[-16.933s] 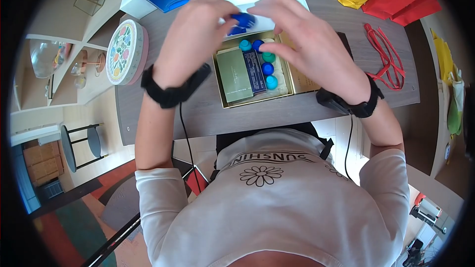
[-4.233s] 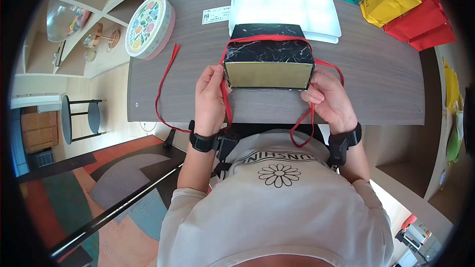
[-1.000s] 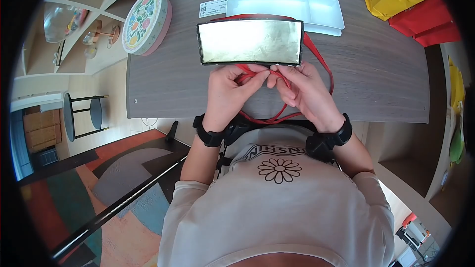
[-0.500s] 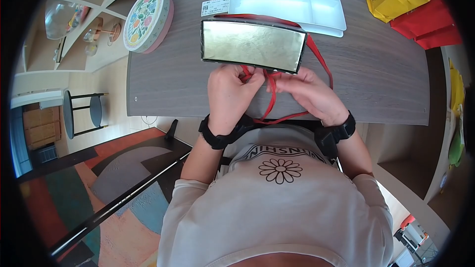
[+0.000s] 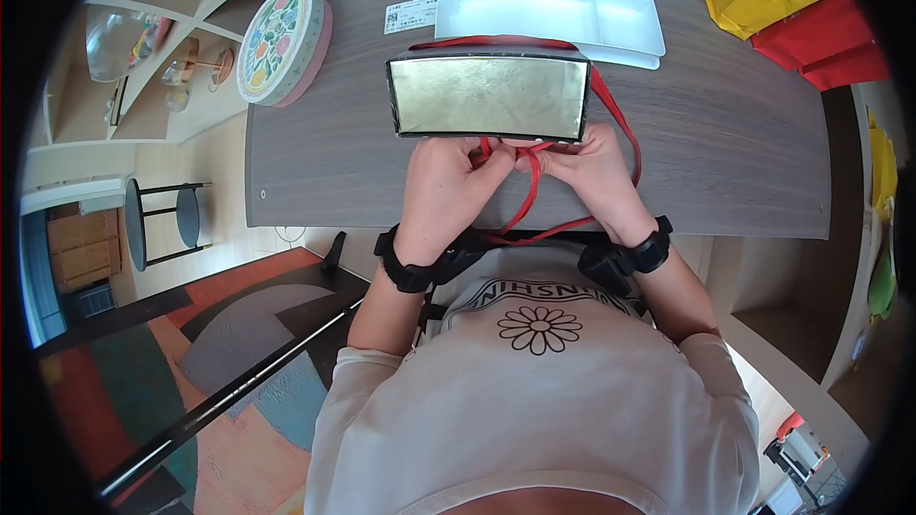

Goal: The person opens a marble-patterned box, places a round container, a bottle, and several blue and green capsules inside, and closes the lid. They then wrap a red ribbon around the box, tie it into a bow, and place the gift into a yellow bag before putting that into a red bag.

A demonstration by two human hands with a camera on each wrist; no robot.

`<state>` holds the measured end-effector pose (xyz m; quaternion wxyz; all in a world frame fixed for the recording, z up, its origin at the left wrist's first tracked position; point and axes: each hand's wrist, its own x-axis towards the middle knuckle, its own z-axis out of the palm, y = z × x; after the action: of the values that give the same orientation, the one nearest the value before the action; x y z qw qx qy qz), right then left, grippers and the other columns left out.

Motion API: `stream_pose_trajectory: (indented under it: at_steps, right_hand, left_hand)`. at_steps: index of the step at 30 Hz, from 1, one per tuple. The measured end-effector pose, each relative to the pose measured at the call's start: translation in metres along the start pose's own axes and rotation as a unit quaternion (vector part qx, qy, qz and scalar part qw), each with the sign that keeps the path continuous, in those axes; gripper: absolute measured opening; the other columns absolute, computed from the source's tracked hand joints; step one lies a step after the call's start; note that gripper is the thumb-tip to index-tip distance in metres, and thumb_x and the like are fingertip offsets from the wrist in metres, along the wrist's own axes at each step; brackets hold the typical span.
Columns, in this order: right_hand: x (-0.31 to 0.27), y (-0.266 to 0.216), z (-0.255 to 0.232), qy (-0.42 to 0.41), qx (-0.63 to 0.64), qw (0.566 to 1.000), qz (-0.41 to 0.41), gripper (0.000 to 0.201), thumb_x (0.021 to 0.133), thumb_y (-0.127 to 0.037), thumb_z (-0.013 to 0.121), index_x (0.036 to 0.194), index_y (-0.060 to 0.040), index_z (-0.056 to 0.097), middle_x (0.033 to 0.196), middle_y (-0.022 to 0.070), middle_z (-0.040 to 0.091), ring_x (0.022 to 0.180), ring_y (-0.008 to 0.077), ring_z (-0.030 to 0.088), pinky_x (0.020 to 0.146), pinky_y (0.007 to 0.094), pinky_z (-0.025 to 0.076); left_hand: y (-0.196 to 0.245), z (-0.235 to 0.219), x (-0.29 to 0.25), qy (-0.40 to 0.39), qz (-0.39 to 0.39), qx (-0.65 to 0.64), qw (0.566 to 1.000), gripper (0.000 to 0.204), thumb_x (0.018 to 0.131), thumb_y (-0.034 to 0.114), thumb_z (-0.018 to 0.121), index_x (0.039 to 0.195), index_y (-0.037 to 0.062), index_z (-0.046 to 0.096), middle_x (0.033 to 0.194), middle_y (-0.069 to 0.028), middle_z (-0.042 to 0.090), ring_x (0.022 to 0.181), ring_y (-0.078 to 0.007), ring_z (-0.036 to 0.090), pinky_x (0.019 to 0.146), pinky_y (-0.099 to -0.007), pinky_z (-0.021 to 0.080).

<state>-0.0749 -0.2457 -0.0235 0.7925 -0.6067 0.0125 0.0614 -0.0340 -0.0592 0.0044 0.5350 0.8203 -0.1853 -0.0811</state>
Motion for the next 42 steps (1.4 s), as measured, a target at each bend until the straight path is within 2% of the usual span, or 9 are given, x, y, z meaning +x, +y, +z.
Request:
stream_pose_trajectory:
  at_steps: [12, 14, 21, 24, 30, 33, 36, 40, 42]
  right_hand:
    - [-0.001, 0.000, -0.002, 0.021, -0.095, 0.995, -0.034, 0.021, 0.086, 0.002, 0.071, 0.106, -0.0001, 0.073, 0.097, 0.0057, 0.072, 0.092, 0.0112, 0.067, 0.083, 0.0276, 0.055]
    - [-0.003, 0.001, 0.004, 0.012, -0.096, 0.993, -0.068, 0.020, 0.090, -0.002, 0.066, 0.109, 0.0021, 0.069, 0.098, 0.0060, 0.070, 0.092, 0.0114, 0.066, 0.082, 0.0279, 0.054]
    - [0.000, -0.006, 0.003, 0.092, 0.422, 0.886, 0.167, 0.012, 0.098, -0.013, 0.054, 0.096, -0.0017, 0.059, 0.084, 0.0029, 0.060, 0.070, 0.0120, 0.054, 0.066, 0.0265, 0.045]
    - [-0.004, -0.014, -0.042, 0.038, 0.460, 0.874, 0.154, 0.014, 0.099, -0.016, 0.056, 0.094, -0.0031, 0.057, 0.080, 0.0000, 0.051, 0.061, 0.0083, 0.043, 0.058, 0.0233, 0.039]
    - [-0.039, -0.055, -0.120, 0.067, 0.415, 0.907, -0.013, 0.012, 0.104, -0.015, 0.051, 0.105, -0.0030, 0.053, 0.080, -0.0016, 0.042, 0.056, 0.0048, 0.033, 0.052, 0.0221, 0.031]
    - [-0.057, -0.059, -0.159, 0.163, 0.305, 0.935, -0.077, 0.019, 0.104, -0.017, 0.053, 0.113, -0.0012, 0.057, 0.082, -0.0019, 0.044, 0.056, 0.0040, 0.031, 0.051, 0.0221, 0.028]
    - [-0.071, -0.075, -0.168, 0.302, 0.004, 0.950, -0.077, 0.034, 0.102, -0.023, 0.058, 0.125, 0.0019, 0.059, 0.095, 0.0050, 0.057, 0.066, 0.0099, 0.051, 0.059, 0.0243, 0.041]
    - [-0.073, -0.071, -0.132, 0.401, -0.651, 0.644, -0.034, 0.049, 0.094, -0.027, 0.070, 0.131, 0.0021, 0.058, 0.128, 0.0205, 0.059, 0.115, 0.0349, 0.061, 0.096, 0.0411, 0.050]
    - [-0.063, -0.077, -0.100, 0.333, -0.616, 0.692, -0.176, 0.048, 0.088, -0.023, 0.076, 0.128, -0.0021, 0.061, 0.128, 0.0180, 0.060, 0.113, 0.0342, 0.061, 0.095, 0.0414, 0.050]
  left_hand:
    - [0.007, -0.007, -0.001, -0.056, -0.018, 0.005, 0.998, 0.021, 0.089, 0.016, 0.063, 0.082, -0.0036, 0.067, 0.060, -0.0174, 0.055, 0.049, -0.0263, 0.050, 0.054, -0.0371, 0.041]
    - [0.013, -0.011, -0.001, -0.081, -0.054, 0.026, 0.995, 0.020, 0.091, 0.013, 0.062, 0.083, -0.0050, 0.066, 0.065, -0.0063, 0.058, 0.061, -0.0120, 0.051, 0.060, -0.0284, 0.042]
    - [0.012, -0.012, -0.003, -0.084, -0.063, 0.052, 0.993, 0.023, 0.094, 0.015, 0.063, 0.082, -0.0055, 0.064, 0.067, 0.0011, 0.057, 0.064, -0.0045, 0.048, 0.060, -0.0237, 0.040]
    - [0.008, -0.010, -0.003, -0.060, -0.035, 0.033, 0.997, 0.028, 0.092, 0.018, 0.064, 0.078, -0.0050, 0.062, 0.058, -0.0162, 0.051, 0.050, -0.0243, 0.044, 0.053, -0.0373, 0.038]
    - [0.006, -0.006, -0.002, -0.052, -0.006, 0.003, 0.999, 0.029, 0.094, 0.020, 0.064, 0.080, -0.0049, 0.064, 0.060, -0.0165, 0.053, 0.051, -0.0259, 0.046, 0.054, -0.0364, 0.039]
    - [0.004, -0.008, -0.004, -0.057, -0.027, 0.022, 0.998, 0.028, 0.095, 0.021, 0.065, 0.086, -0.0051, 0.067, 0.064, -0.0167, 0.059, 0.053, -0.0266, 0.048, 0.055, -0.0360, 0.041]
    - [0.008, -0.010, -0.006, -0.083, -0.055, 0.036, 0.994, 0.024, 0.097, 0.018, 0.066, 0.101, -0.0053, 0.071, 0.077, -0.0035, 0.069, 0.073, -0.0047, 0.057, 0.069, -0.0243, 0.047]
    - [0.006, -0.009, -0.007, -0.079, -0.071, 0.038, 0.994, 0.025, 0.097, 0.019, 0.067, 0.103, -0.0051, 0.072, 0.078, -0.0038, 0.070, 0.074, -0.0049, 0.057, 0.069, -0.0243, 0.047]
    - [0.006, -0.006, -0.007, -0.070, -0.077, 0.034, 0.994, 0.025, 0.097, 0.019, 0.068, 0.103, -0.0050, 0.072, 0.077, -0.0034, 0.069, 0.073, -0.0048, 0.057, 0.068, -0.0240, 0.046]
